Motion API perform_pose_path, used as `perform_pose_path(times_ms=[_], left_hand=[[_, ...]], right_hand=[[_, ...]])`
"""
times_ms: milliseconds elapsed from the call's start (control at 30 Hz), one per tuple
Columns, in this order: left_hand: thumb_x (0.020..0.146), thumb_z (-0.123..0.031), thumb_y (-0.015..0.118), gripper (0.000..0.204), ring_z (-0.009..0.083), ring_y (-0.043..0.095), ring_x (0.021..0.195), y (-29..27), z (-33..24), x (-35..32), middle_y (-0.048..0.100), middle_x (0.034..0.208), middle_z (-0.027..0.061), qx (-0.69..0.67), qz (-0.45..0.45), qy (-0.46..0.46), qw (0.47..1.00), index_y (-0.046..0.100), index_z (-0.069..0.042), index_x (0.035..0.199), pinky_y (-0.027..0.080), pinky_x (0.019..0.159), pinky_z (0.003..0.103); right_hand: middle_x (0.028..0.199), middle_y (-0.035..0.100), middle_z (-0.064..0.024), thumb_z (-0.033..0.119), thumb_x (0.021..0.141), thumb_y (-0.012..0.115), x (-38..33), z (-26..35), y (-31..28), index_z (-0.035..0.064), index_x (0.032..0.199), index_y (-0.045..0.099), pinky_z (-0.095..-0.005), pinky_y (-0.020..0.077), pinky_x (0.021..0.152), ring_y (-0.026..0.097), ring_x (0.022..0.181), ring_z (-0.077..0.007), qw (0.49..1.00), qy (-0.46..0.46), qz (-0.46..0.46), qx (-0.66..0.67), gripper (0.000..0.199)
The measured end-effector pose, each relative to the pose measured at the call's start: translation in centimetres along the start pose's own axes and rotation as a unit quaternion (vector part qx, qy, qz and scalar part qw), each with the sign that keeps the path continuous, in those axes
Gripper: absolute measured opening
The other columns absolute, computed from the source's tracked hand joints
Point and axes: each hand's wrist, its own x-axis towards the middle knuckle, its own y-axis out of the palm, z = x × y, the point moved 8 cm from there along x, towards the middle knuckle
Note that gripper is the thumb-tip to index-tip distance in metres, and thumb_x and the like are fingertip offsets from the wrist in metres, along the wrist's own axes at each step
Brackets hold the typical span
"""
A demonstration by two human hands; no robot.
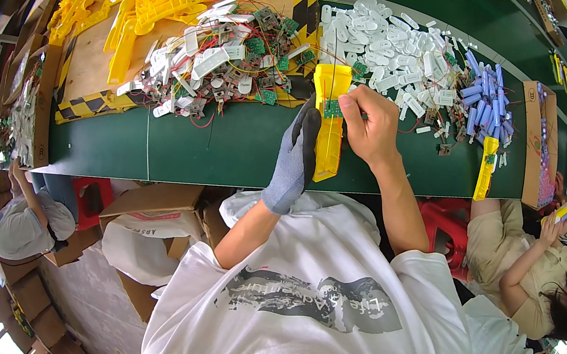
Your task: The person assembles electronic components by hand, inserting circuit boards, wires, connectors, and battery packs into yellow plastic housings at a factory workbench.
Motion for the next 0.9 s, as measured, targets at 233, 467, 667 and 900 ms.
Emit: perform_pose_path(times_ms=[233, 467, 667, 900], left_hand=[[0.099, -0.026, 0.040, 0.040, 0.0092, 0.051, 0.079, -0.4, 0.2, 0.0, 0.055, 0.091, 0.0043, 0.046, -0.059, 0.063, 0.995, 0.043, 0.002, 0.128, 0.045, 0.069, 0.024], [0.096, -0.017, 0.045, 0.028, 0.0083, 0.048, 0.074, -0.9, -0.2, 0.0, 0.053, 0.086, 0.0059, 0.127, -0.113, 0.121, 0.978, 0.048, 0.005, 0.114, 0.043, 0.064, 0.024], [0.097, -0.019, 0.045, 0.032, 0.0102, 0.050, 0.078, -0.9, -0.4, -0.3, 0.055, 0.089, 0.0085, 0.217, -0.096, 0.122, 0.964, 0.046, 0.007, 0.115, 0.044, 0.067, 0.026], [0.098, -0.021, 0.041, 0.035, 0.0109, 0.050, 0.084, -0.6, -0.1, -0.3, 0.055, 0.094, 0.0082, 0.239, -0.071, 0.110, 0.962, 0.046, 0.007, 0.120, 0.044, 0.075, 0.025]], right_hand=[[0.054, 0.045, -0.0090, 0.019, 0.089, 0.057, -0.6, 0.2, 0.1, 0.0002, 0.065, 0.050, -0.0314, 0.0328, 0.045, 0.042, 0.045, -0.0203, 0.996, -0.004, -0.022, -0.084, 0.031], [0.057, 0.044, -0.0122, 0.022, 0.095, 0.045, -2.6, -3.0, 1.7, 0.0009, 0.075, 0.042, -0.0355, 0.0360, 0.050, 0.042, 0.050, -0.0282, 0.975, 0.181, 0.054, 0.121, 0.030], [0.062, 0.044, -0.0129, 0.023, 0.096, 0.044, -3.1, -2.4, 1.7, 0.0003, 0.081, 0.042, -0.0350, 0.0357, 0.054, 0.039, 0.054, -0.0249, 0.979, 0.165, 0.079, 0.087, 0.028], [0.061, 0.039, -0.0109, 0.024, 0.097, 0.045, -4.7, -3.8, 2.6, 0.0009, 0.079, 0.041, -0.0340, 0.0336, 0.052, 0.032, 0.054, -0.0231, 0.965, 0.212, 0.043, 0.145, 0.029]])
